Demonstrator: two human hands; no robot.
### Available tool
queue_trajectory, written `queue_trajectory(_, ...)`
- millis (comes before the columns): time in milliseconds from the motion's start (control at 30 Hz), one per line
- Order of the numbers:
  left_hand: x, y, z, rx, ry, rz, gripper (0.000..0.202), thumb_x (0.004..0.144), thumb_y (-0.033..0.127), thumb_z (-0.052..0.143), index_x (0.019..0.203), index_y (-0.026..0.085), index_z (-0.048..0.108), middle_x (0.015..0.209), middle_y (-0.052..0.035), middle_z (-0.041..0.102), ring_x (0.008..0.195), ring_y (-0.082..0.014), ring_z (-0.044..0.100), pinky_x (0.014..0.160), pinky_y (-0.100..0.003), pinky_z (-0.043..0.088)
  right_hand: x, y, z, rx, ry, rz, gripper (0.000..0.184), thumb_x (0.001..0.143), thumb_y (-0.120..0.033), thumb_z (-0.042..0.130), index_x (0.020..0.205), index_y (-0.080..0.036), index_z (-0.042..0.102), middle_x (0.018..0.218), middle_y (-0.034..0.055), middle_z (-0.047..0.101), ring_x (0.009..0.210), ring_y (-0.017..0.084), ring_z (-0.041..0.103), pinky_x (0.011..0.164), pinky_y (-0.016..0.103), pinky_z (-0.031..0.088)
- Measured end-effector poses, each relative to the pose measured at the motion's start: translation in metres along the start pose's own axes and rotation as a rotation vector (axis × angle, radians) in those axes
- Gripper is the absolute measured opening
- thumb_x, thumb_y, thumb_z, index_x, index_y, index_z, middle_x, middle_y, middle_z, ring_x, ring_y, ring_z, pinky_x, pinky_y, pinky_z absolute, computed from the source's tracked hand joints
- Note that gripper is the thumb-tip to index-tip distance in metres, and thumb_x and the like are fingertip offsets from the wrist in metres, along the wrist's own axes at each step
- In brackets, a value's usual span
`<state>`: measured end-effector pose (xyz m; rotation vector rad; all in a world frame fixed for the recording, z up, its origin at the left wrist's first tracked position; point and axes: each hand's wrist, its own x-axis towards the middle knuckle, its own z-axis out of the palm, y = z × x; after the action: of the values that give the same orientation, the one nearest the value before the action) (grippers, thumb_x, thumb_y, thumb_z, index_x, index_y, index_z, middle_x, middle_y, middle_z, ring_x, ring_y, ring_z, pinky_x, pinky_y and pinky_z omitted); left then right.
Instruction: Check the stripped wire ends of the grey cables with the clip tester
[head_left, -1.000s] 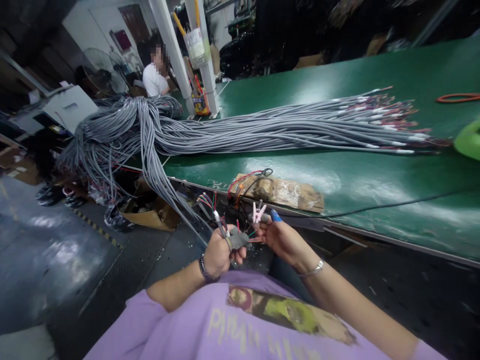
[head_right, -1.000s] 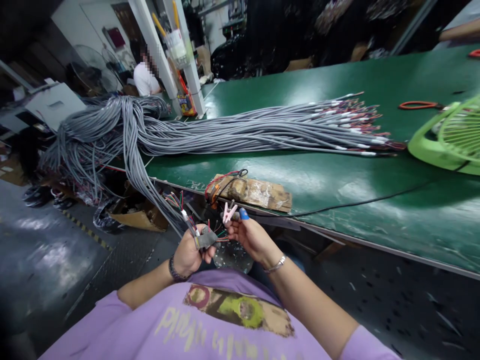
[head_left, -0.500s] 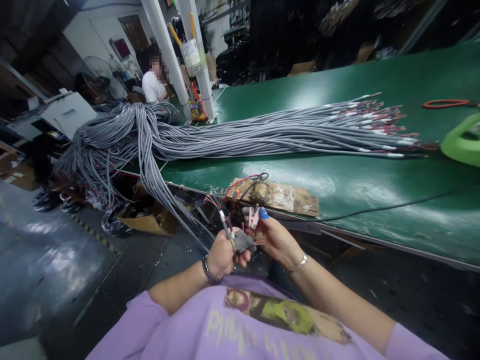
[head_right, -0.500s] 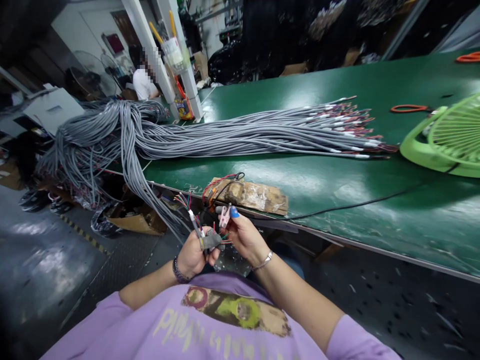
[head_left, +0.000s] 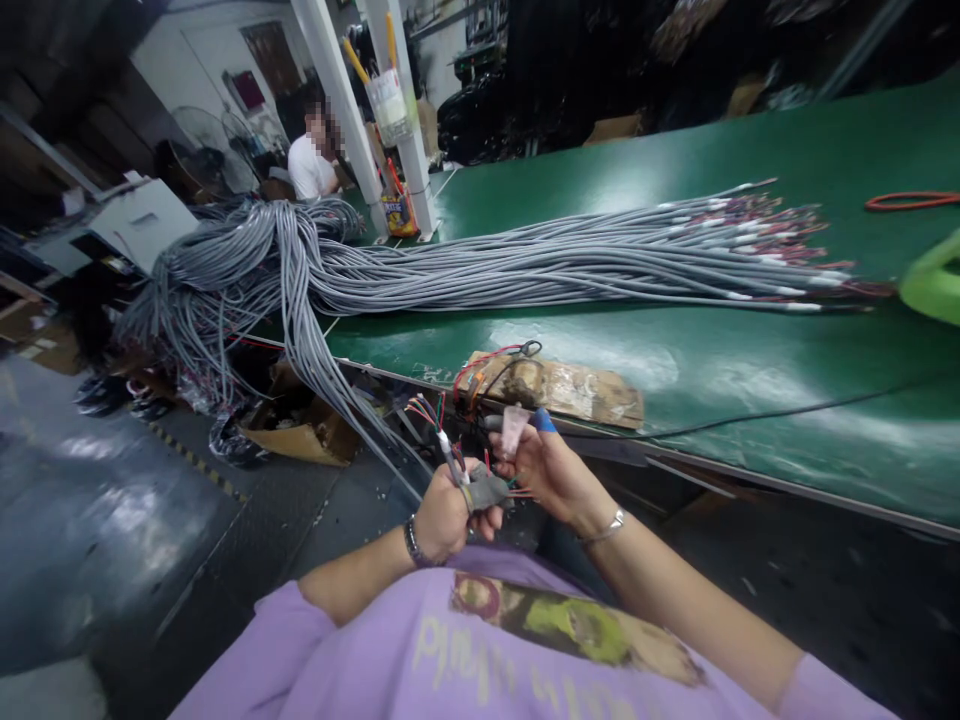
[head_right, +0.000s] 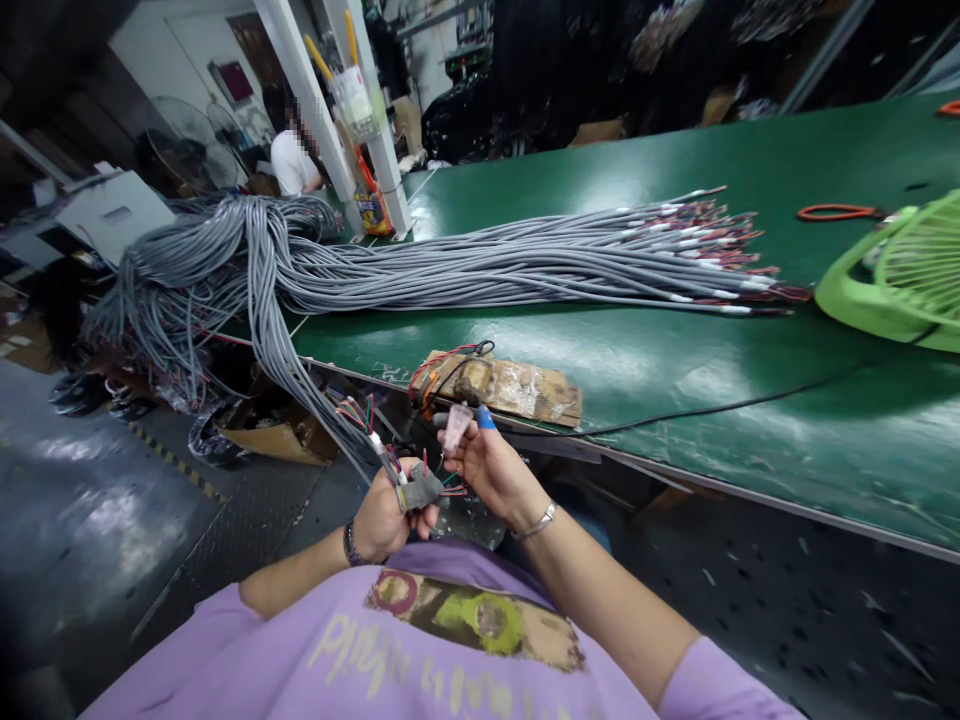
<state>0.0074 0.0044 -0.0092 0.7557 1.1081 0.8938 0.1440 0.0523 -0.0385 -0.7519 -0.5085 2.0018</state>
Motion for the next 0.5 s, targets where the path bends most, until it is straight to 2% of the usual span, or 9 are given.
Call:
queue_trajectory(200,-0.003,-0.005,0.001,0.0,0.037,0.09,0.049,0.053,0.056,0.079,0.056,0.017,0.05,0.042,0.0016,0.057,0.029,-0.007,0.044,0.03,-0.018,0.028,0.0,-0.004,0.002,-0.049,0.038,-0.035,0.038,0.062,-0.05,0.08,0.084,-0.021,0.072,0.076,0.0016,0.068,0.063,0.012,0.053,0.059,0.025,0.044)
queue_trajectory(333,0.0,-0.007,0.001,0.033,0.057,0.118,0.049,0.056,0.057,0.078,0.055,0.016,0.05,0.042,0.0007,0.057,0.029,-0.007,0.044,0.031,-0.018,0.028,-0.005,-0.002,0.002,-0.101,0.013,-0.044,0.04,0.064,-0.055,0.076,0.082,-0.019,0.07,0.07,0.001,0.064,0.057,0.011,0.05,0.055,0.025,0.042)
queue_trajectory(500,0.001,-0.01,-0.001,0.085,0.052,0.111,0.047,0.058,0.055,0.077,0.055,0.017,0.051,0.042,0.0006,0.056,0.031,-0.0072,0.045,0.032,-0.018,0.029,-0.018,-0.004,0.005,-0.312,-0.074,0.014,0.044,0.054,-0.052,0.083,0.072,-0.016,0.065,0.063,-0.0005,0.062,0.056,0.011,0.052,0.056,0.026,0.038)
